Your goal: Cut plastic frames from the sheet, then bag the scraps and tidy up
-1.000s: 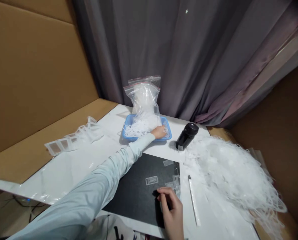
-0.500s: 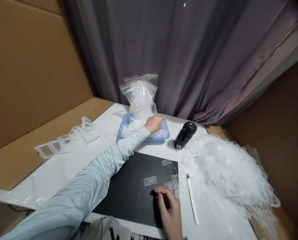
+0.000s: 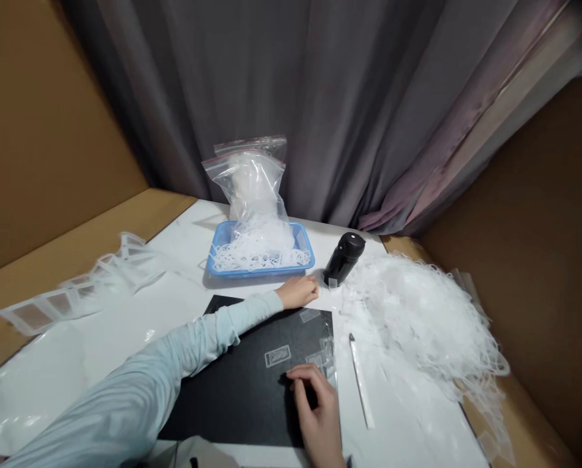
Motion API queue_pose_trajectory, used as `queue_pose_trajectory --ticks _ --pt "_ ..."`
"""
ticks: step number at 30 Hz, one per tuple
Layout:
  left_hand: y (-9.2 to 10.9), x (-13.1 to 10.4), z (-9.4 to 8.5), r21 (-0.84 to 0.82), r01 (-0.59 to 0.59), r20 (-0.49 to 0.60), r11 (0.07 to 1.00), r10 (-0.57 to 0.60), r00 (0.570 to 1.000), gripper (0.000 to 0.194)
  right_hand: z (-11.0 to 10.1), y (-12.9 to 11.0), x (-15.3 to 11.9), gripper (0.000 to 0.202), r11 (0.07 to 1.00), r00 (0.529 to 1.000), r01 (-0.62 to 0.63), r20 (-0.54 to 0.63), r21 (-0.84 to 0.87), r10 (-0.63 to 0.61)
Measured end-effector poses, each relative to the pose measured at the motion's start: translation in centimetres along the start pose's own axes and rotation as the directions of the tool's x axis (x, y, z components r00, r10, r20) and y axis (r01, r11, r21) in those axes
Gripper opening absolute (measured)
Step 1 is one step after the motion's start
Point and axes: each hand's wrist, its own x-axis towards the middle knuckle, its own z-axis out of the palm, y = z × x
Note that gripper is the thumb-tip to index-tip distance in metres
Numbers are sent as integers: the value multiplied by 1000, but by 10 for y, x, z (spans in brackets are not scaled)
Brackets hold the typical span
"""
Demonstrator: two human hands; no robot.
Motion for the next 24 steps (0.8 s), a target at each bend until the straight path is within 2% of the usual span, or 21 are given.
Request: queue_pose_trajectory --ticks 2,4,8,11,15,18,21,24 --pt "2 -1 -6 -135 5 22 991 -2 1000 9 0 0 0 22 1000 1000 -4 -7 1 4" --pt "6 -5 -18 -297 14 59 955 3 998 17 0 0 1 22 1000 1000 0 -4 -3 0" --pt "16 -23 -50 -594 37 95 804 24 995 43 -1 5 1 22 999 999 32 36 -14 -32" --pt "18 -35 -68 -731 34 71 681 26 997 50 0 10 0 22 998 997 53 58 -18 -52" --pt "17 -43 -78 -817 20 35 576 15 999 47 0 12 0 23 997 995 71 70 -23 -69" --pt "18 -49 -79 -831 -7 -1 556 11 1000 48 1 11 0 23 997 995 80 68 -23 -78" --pt "19 -53 -83 -810 -40 -49 585 0 999 56 1 10 1 23 995 994 92 63 -29 -90" --pt "12 -50 -94 -739 -65 -122 670 -38 992 57 0 13 0 22 994 993 93 71 -52 -89"
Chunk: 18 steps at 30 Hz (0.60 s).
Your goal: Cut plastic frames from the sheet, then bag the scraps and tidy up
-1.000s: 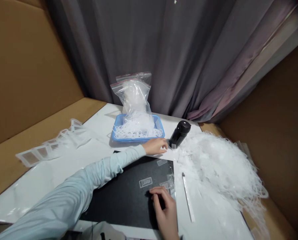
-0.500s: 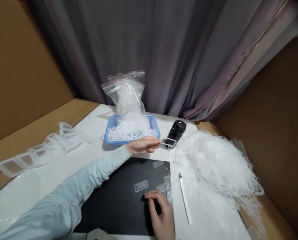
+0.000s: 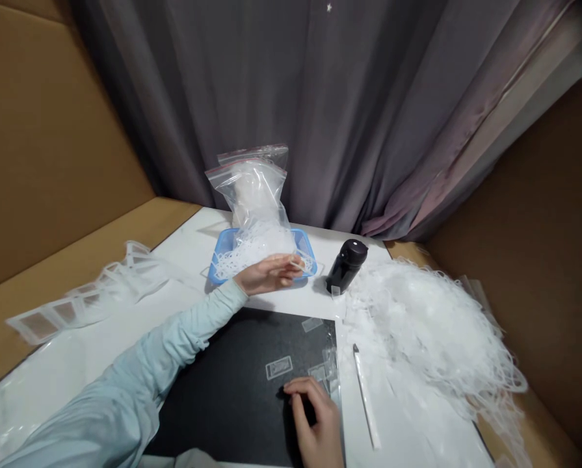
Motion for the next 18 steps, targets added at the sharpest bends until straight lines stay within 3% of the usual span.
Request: queue_pose_trajectory --ticks 3,5,8,11,13,16,18 --pt "-3 11 -23 202 -10 -110 979 33 993 49 -1 3 -1 23 996 1000 7 13 -84 -6" --pt "-8 15 -39 364 -2 -192 931 77 978 42 0 0 0 23 973 999 43 33 -228 -36" --pt "-17 8 -54 564 15 -261 825 161 952 36 5 -12 5 34 864 982 136 180 -485 -54" --pt "-21 -12 -57 673 4 -222 739 198 955 38 10 -24 12 49 775 926 258 376 -577 -28" --pt "-20 -31 -57 754 -21 -141 656 192 971 39 7 -21 17 54 749 897 304 442 -588 -17" --pt "-14 -61 -59 875 -52 -32 481 165 986 40 -14 -1 25 54 684 921 258 388 -682 40" --pt "-9 -81 -65 904 -28 -41 426 151 988 41 -37 15 32 54 598 973 140 223 -789 66"
